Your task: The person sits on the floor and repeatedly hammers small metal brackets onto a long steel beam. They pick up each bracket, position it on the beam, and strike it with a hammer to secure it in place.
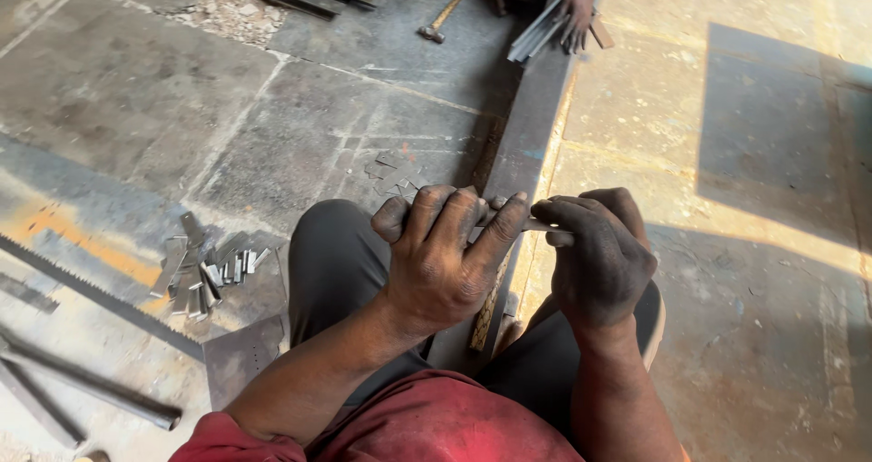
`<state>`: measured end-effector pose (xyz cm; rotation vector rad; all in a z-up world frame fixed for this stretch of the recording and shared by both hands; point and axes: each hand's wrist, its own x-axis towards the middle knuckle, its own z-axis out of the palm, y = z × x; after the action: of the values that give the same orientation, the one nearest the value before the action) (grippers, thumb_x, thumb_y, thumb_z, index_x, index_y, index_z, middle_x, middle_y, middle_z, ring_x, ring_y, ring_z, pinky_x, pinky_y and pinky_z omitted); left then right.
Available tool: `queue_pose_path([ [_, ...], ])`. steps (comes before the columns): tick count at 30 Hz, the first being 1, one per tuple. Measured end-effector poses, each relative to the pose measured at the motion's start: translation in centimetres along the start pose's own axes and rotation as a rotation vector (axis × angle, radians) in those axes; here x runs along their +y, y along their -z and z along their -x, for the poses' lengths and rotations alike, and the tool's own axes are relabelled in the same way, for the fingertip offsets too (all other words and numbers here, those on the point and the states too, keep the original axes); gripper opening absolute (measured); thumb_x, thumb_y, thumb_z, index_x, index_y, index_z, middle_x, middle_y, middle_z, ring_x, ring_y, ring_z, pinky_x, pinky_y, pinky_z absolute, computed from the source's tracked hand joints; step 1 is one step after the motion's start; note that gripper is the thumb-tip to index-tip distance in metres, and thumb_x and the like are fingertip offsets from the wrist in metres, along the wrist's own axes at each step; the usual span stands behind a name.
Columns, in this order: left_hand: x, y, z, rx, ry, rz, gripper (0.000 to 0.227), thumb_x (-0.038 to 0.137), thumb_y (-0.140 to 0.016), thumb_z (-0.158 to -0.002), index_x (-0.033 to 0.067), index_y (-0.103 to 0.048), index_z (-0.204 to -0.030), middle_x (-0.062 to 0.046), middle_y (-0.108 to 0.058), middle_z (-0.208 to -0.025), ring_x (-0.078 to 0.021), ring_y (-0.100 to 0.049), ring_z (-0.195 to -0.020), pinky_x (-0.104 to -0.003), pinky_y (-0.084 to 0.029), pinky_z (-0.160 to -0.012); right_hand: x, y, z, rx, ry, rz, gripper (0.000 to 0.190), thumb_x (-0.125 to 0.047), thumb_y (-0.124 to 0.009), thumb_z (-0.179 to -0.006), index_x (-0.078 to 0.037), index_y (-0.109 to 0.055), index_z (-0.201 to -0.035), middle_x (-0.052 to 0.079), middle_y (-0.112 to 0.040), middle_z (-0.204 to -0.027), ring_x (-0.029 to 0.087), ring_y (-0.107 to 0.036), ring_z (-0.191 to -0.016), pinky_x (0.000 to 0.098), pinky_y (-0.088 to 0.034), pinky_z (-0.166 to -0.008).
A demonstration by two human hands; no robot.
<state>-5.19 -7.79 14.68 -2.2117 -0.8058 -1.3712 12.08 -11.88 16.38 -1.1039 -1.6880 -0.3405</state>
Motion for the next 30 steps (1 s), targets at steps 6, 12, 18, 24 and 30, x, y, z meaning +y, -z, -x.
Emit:
queue_pose_path([
  [6,-0.6,0.5,-2.7,-0.024,-0.137,-0.023,0.015,0.023,-0.068,-0.103,0.0176,-0.076,-0.114,-0.002,-0.057,-0.095,-0.0191,-0.055,-0.102,-0.046,-0.023,-0.089,-0.3,-1.8,0.1,0.275,-0.029,0.056,0.022,-0.018,-0.058,-0.114,-0.002,-0.067,-0.102,0.01,-0.068,-0.088,0.024,-0.067,-0.075,0.0328,-0.052,-0.066],
  [12,-2.0,-0.2,-6.2,-0.171,-0.188,0.02,0.013,0.022,-0.067,-0.108,0.0167,-0.075,-0.117,-0.003,-0.061,-0.108,-0.0201,-0.056,-0.108,-0.046,-0.027,-0.096,1.3,-3.0,0.0,0.238,-0.221,0.046,0.025,-0.015,-0.053,-0.117,0.0,-0.067,-0.103,0.011,-0.067,-0.085,0.02,-0.068,-0.07,0.0289,-0.048,-0.061],
  [18,-12.0,-1.6,0.3,-0.113,0.096,-0.051,0.04,0.032,-0.073,-0.106,0.0125,-0.063,-0.139,-0.013,-0.065,-0.121,-0.0303,-0.06,-0.114,-0.047,-0.047,-0.094,7.1,-8.0,2.2,0.042,-0.429,-0.488,0.03,-0.027,-0.057,-0.123,0.001,-0.059,-0.134,0.007,-0.067,-0.092,0.012,-0.06,-0.077,0.0227,-0.046,-0.069],
  [24,-22.3,-1.9,16.3,-0.439,1.205,0.067,0.042,0.034,-0.079,-0.094,0.0093,-0.064,-0.124,-0.011,-0.077,-0.11,-0.0257,-0.077,-0.101,-0.042,-0.06,-0.086,15.9,-13.7,8.6,-0.37,-0.643,0.084,0.034,-0.019,-0.076,-0.107,0.003,-0.062,-0.128,0.014,-0.072,-0.106,0.021,-0.066,-0.081,0.0323,-0.053,-0.073],
  [30,-24.4,-2.5,39.2,-0.603,1.657,-0.131,0.046,0.011,-0.076,-0.083,0.0001,-0.059,-0.124,-0.028,-0.069,-0.108,-0.0459,-0.067,-0.104,-0.051,-0.053,-0.09,21.1,-19.1,20.9,-0.857,-0.852,0.42,0.084,-0.043,-0.079,-0.102,0.009,-0.034,-0.151,0.041,-0.053,-0.129,0.052,-0.056,-0.116,0.0531,-0.047,-0.098],
])
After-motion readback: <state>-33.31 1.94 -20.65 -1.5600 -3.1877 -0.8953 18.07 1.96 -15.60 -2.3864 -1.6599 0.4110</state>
